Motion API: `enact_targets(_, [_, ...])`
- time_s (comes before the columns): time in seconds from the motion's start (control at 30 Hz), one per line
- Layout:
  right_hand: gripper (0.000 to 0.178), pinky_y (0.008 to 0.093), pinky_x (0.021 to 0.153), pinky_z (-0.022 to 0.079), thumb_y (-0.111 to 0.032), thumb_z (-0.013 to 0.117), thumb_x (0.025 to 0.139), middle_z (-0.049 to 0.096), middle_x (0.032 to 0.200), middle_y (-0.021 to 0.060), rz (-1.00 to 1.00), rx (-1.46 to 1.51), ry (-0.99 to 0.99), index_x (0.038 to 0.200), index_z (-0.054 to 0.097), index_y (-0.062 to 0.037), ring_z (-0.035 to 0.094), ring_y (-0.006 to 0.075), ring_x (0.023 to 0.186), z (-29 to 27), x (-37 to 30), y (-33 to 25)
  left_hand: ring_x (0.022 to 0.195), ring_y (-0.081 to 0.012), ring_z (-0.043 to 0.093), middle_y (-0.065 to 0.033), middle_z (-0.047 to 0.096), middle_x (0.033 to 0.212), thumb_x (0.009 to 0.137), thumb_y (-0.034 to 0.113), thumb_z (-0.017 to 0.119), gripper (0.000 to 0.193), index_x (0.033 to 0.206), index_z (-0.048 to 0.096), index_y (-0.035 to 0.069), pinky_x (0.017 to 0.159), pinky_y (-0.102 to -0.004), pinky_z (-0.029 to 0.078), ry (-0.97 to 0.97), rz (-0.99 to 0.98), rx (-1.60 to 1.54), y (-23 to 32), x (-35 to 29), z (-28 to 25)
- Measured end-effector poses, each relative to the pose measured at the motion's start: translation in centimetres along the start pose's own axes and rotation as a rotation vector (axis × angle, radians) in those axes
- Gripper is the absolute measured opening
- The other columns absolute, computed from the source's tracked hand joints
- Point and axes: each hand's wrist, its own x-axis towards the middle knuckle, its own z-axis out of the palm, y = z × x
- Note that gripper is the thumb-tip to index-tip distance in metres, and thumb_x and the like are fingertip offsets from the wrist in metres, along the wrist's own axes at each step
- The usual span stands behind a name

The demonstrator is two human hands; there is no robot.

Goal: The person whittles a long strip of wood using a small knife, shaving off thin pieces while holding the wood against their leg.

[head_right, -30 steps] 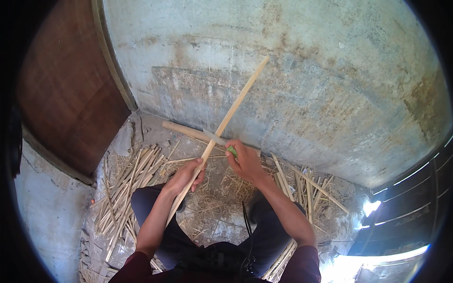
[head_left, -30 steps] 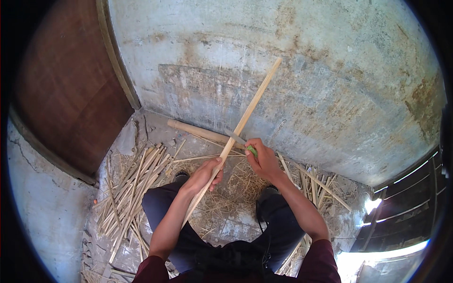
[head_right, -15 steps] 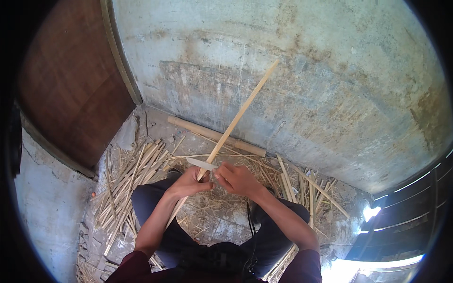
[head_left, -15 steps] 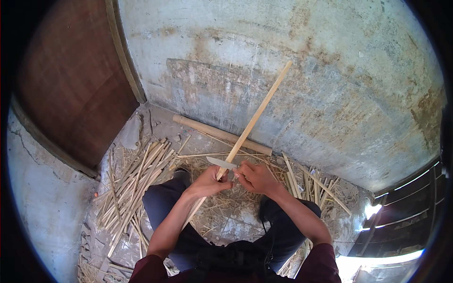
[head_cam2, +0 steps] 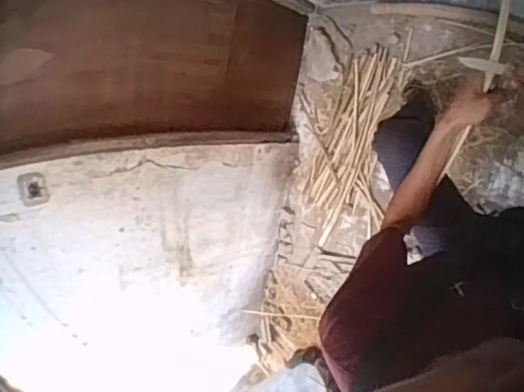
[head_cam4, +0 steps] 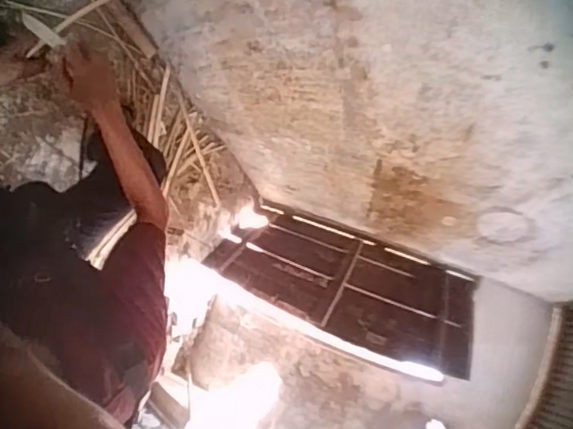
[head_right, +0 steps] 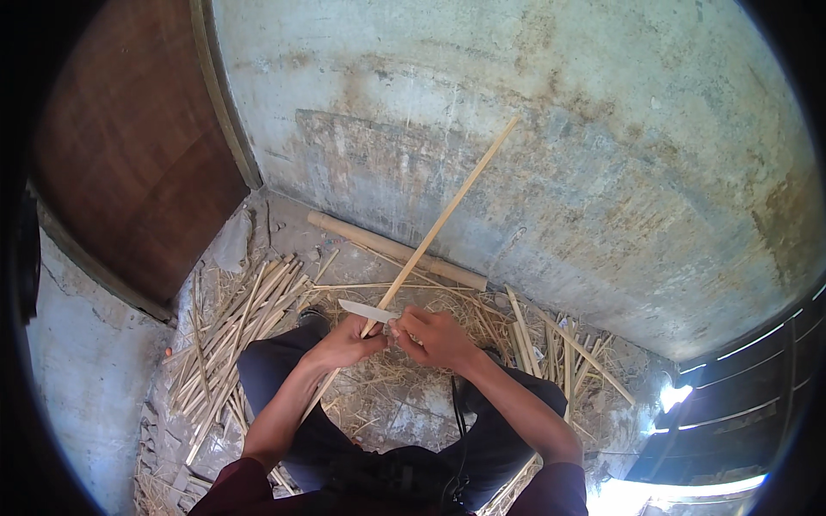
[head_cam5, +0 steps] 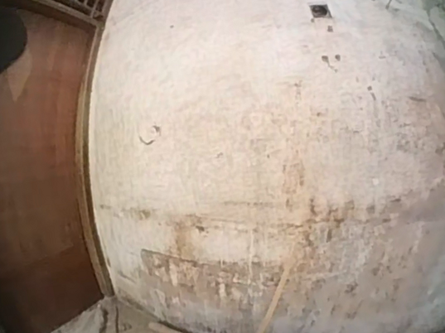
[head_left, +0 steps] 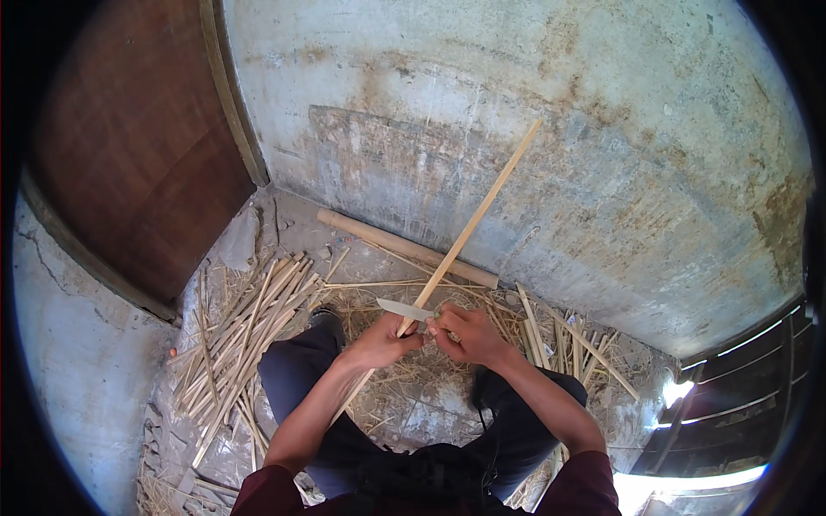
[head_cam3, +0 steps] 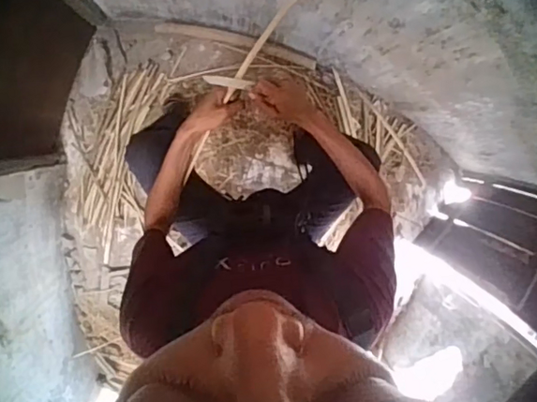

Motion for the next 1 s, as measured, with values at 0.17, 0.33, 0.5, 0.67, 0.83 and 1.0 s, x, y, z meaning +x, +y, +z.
enact_targets(0.17, [0.006, 0.0383, 0.052, 0.051, -0.012, 0.071, 0.096, 0.062, 0.083, 0.0051, 0.003, -0.037, 0.007, 0.099, 0.067, -0.0085, 0.064, 0.0259, 0.059, -0.5, 0.3, 0.0, 0.062, -0.0045, 0.042, 0.0076, 0.041, 0.071, 0.096, 0.006, 0.073, 0.019, 0.091, 0.055, 0.008, 0.054, -0.0285, 0.032, 0.007, 0.074, 0.042, -0.8, 0.3, -0.3])
enact_targets(0.33, [0.006, 0.0392, 0.055, 0.049, -0.009, 0.070, 0.098, 0.062, 0.078, 0.0111, 0.271, -0.143, 0.309, 0.099, 0.066, -0.0056, 0.064, 0.0315, 0.062, -5.7, 1.2, 3.9, 0.064, -0.0050, 0.041, 0.0063, 0.038, 0.069, 0.097, 0.010, 0.076, 0.042, 0.080, 0.037, 0.012, 0.056, -0.0287, 0.033, -0.021, 0.035, 0.014, -0.7, -0.7, -0.3])
enact_targets(0.5, [0.006, 0.0396, 0.053, 0.047, -0.007, 0.071, 0.098, 0.060, 0.076, 0.0108, 0.260, -0.113, 0.263, 0.098, 0.064, -0.0055, 0.062, 0.0295, 0.058, -6.1, 0.7, 3.6, 0.069, -0.0056, 0.037, 0.0062, 0.034, 0.070, 0.097, 0.010, 0.076, 0.045, 0.078, 0.035, 0.012, 0.058, -0.0294, 0.034, 0.018, 0.121, 0.149, -1.4, -0.7, -0.1])
enact_targets(0.67, [0.006, 0.0378, 0.048, 0.048, -0.009, 0.071, 0.096, 0.060, 0.079, 0.0050, 0.012, -0.121, 0.058, 0.099, 0.066, -0.0098, 0.062, 0.0239, 0.057, -2.3, 0.4, 0.1, 0.073, -0.0079, 0.043, 0.0054, 0.047, 0.076, 0.097, 0.007, 0.070, 0.013, 0.092, 0.058, 0.004, 0.064, -0.0301, 0.038, 0.072, 0.092, 0.075, -2.2, -0.2, -0.6])
enact_targets(0.83, [0.011, 0.0353, 0.045, 0.048, -0.009, 0.075, 0.089, 0.061, 0.082, 0.0031, -0.079, -0.136, -0.010, 0.097, 0.069, -0.0140, 0.059, 0.0195, 0.051, -0.1, 0.1, -1.2, 0.074, -0.0082, 0.047, 0.0057, 0.051, 0.078, 0.096, 0.004, 0.068, 0.015, 0.111, 0.070, 0.005, 0.065, -0.0294, 0.040, 0.032, 0.098, 0.069, -2.4, -0.2, -0.5])
enact_targets(1.0, [0.012, 0.0360, 0.048, 0.047, -0.005, 0.073, 0.091, 0.058, 0.079, 0.0049, 0.004, 0.099, 0.015, 0.102, 0.070, -0.0098, 0.059, 0.0227, 0.054, 0.6, 0.1, -1.1, 0.073, -0.0075, 0.048, 0.0060, 0.051, 0.078, 0.096, 0.004, 0.067, 0.017, 0.112, 0.071, 0.006, 0.064, -0.0297, 0.040, 0.052, 0.170, 0.138, -2.8, -0.1, -0.4])
